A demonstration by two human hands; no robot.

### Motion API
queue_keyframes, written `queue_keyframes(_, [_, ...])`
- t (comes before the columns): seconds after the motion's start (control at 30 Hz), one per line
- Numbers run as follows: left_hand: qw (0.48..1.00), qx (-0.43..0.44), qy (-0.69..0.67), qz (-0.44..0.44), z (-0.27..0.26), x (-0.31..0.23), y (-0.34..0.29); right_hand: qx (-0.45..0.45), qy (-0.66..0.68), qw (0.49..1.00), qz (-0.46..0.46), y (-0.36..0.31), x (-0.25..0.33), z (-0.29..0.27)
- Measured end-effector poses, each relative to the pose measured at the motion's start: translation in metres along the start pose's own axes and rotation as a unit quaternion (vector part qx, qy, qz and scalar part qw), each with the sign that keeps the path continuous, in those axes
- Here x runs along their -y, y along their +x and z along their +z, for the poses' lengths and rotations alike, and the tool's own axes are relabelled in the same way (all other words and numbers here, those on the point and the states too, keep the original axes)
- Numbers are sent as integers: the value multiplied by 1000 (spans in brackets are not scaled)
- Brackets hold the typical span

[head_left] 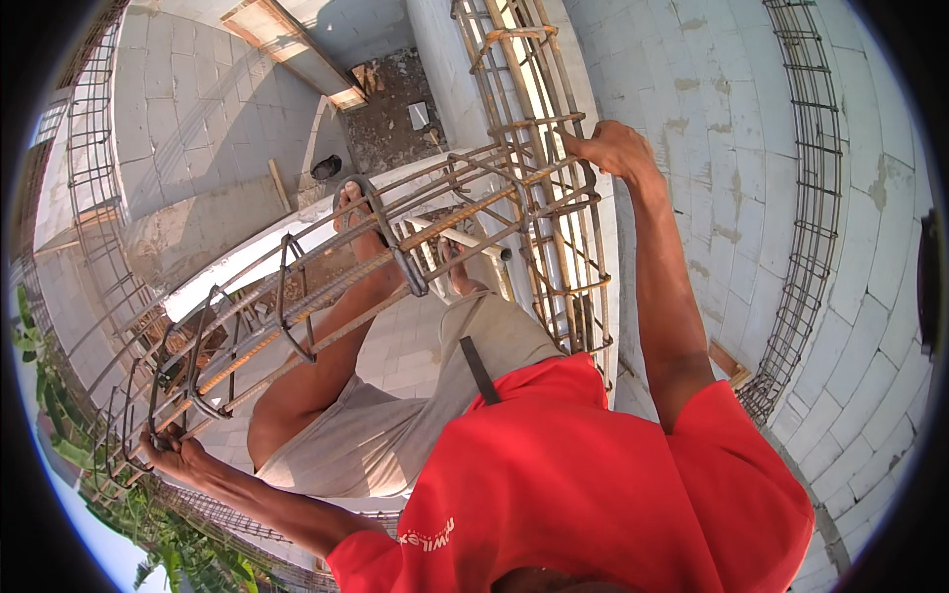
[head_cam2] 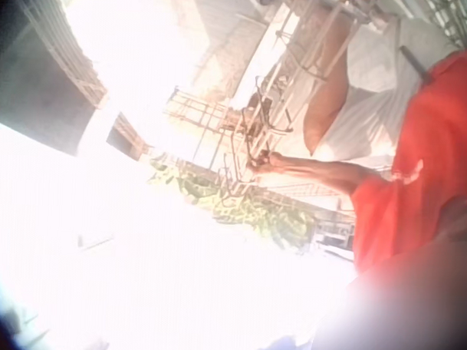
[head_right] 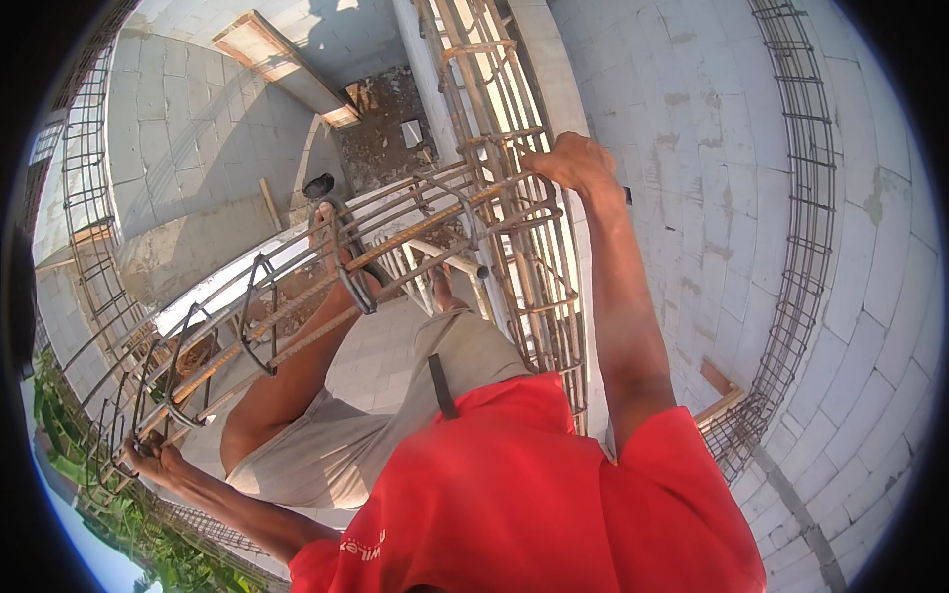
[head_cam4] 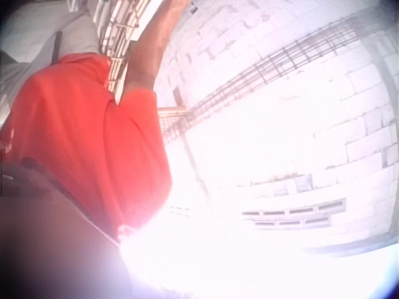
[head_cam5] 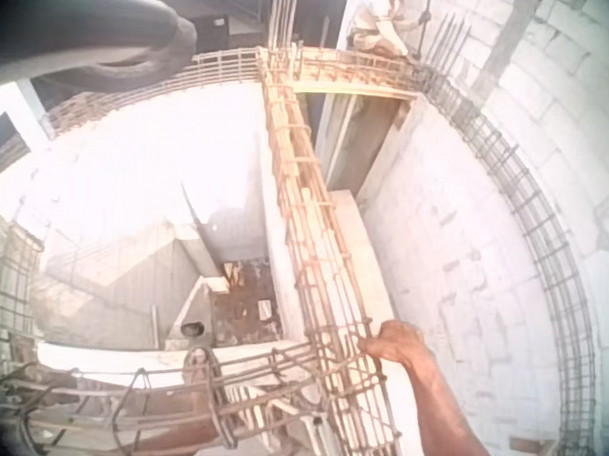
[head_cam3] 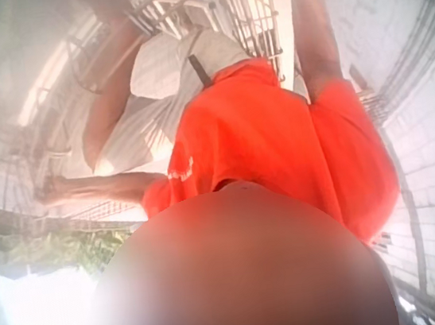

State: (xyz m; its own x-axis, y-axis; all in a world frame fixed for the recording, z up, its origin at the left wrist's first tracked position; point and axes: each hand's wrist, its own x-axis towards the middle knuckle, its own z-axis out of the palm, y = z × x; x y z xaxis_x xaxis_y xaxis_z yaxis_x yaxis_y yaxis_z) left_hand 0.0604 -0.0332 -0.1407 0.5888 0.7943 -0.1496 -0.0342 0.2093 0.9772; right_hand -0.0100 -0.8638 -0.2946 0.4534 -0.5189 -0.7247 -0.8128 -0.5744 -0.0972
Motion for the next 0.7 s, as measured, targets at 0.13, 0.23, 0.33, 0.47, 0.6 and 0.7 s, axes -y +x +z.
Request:
queue_keyframes(0.13, [1000, 28, -13, 0, 10, -9, -12, -60, 107, 991, -58, -6, -16, 21])
queue_keyframes(0.23, [999, 13, 6, 37, 20, -24, -18, -115, 136, 979, -99, -13, -22, 26])
queue_keyframes(0.33, [996, 60, -1, 62, 22, -55, -20, -83, 188, 974, -97, -14, -23, 22])
queue_keyframes(0.47, [984, 136, 23, 111, 34, -97, -12, -62, 227, 966, -103, -12, -23, 19])
queue_keyframes(0.6, [957, 195, 79, 200, 62, -130, -2, -72, 232, 965, -103, -8, -29, 20])
queue_keyframes(0.7, [952, 169, 104, 235, 83, -150, 17, -64, 247, 961, -106, -5, -30, 23])
